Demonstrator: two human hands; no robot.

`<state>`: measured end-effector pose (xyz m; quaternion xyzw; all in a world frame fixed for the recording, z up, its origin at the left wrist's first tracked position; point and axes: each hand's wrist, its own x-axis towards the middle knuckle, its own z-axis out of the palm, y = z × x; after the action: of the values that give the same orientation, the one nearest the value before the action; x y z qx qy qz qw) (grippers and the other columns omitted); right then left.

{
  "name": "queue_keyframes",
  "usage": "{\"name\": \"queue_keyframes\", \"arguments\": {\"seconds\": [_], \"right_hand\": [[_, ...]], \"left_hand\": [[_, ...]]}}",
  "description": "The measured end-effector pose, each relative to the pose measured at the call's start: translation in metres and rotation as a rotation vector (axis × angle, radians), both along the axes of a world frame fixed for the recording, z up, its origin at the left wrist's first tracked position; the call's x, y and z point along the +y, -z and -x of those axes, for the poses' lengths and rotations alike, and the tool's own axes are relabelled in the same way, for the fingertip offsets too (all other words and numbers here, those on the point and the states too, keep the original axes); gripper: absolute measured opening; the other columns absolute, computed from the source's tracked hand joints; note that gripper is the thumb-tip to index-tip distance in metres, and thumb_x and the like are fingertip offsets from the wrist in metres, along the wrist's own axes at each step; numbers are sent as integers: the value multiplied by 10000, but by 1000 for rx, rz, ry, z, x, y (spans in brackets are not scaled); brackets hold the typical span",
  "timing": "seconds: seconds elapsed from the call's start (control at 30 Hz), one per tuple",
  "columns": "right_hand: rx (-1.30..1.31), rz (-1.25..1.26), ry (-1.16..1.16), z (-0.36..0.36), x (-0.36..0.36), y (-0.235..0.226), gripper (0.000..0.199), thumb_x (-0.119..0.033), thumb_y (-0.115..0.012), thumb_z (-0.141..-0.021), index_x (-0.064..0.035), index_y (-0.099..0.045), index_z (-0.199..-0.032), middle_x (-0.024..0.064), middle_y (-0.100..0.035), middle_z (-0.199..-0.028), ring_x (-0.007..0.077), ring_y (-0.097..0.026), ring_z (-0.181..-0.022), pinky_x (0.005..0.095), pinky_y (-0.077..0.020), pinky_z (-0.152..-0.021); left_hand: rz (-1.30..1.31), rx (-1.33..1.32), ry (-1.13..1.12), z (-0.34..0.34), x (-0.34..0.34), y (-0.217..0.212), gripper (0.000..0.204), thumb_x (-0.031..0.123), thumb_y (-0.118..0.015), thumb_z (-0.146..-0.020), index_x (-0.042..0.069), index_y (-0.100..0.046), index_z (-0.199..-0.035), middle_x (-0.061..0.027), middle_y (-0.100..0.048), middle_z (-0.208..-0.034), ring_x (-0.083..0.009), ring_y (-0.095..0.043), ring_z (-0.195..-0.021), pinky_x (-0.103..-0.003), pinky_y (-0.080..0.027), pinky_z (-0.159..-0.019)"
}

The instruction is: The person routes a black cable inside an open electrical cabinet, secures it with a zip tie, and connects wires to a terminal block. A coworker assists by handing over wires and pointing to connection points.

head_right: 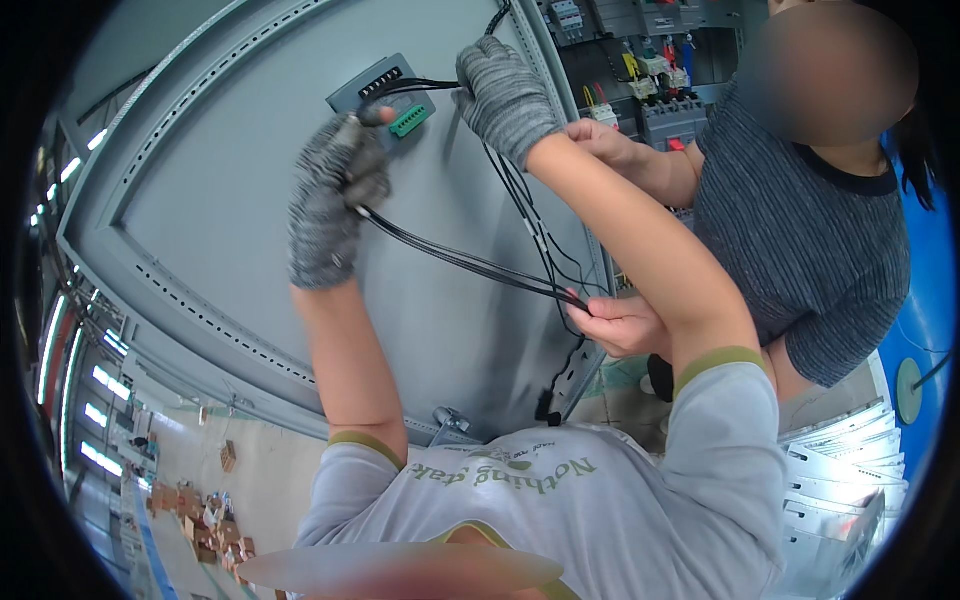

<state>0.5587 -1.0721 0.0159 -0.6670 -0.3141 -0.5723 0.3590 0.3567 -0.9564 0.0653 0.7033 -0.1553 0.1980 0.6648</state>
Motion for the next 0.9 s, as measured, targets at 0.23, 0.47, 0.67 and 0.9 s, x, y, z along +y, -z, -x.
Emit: {"name": "queue_keyframes", "arguments": {"seconds": [0.23, 0.47, 0.67, 0.9], "right_hand": [[240, 68, -577, -21, 18, -34, 175, -207, -698, -820, -86, -675, -944, 108, -691, -879, 268, -668, -853, 372, -522, -783], [269, 21, -571, -39, 20, -52, 193, -225, -699, -819, -84, -708, -952, 102, -711, -874, 236, -680, -834, 355, -528, -784], [231, 44, -508, -35, 30, -72, 186, -223, -684, -857, -83, -706, -978, 96, -705, -898, 217, -660, -842, 343, -517, -818], [203, 193, -694, -59, 29, -71, 184, -195, -647, -849, -108, -695, -1004, 102, -709, -931, 271, -667, -880, 356, -512, -828]], "left_hand": [[-689, -536, -790, -36, 59, -73, 257, 283, -564, -953, 57, -671, -1010, -48, -635, -772, -182, -592, -689, -324, -481, -622], [-1290, -649, -1319, -42, 33, -122, 243, 333, -561, -938, 154, -654, -1073, -101, -697, -985, -315, -660, -905, -407, -508, -788], [-1384, -649, -1552, -23, 17, -113, 233, 348, -551, -945, 182, -646, -1077, -96, -694, -955, -315, -661, -899, -427, -518, -779], [-1596, -470, -1620, 1, 31, -71, 258, 210, -521, -918, 213, -641, -1147, -97, -631, -1195, -305, -636, -1016, -430, -505, -843]]}}
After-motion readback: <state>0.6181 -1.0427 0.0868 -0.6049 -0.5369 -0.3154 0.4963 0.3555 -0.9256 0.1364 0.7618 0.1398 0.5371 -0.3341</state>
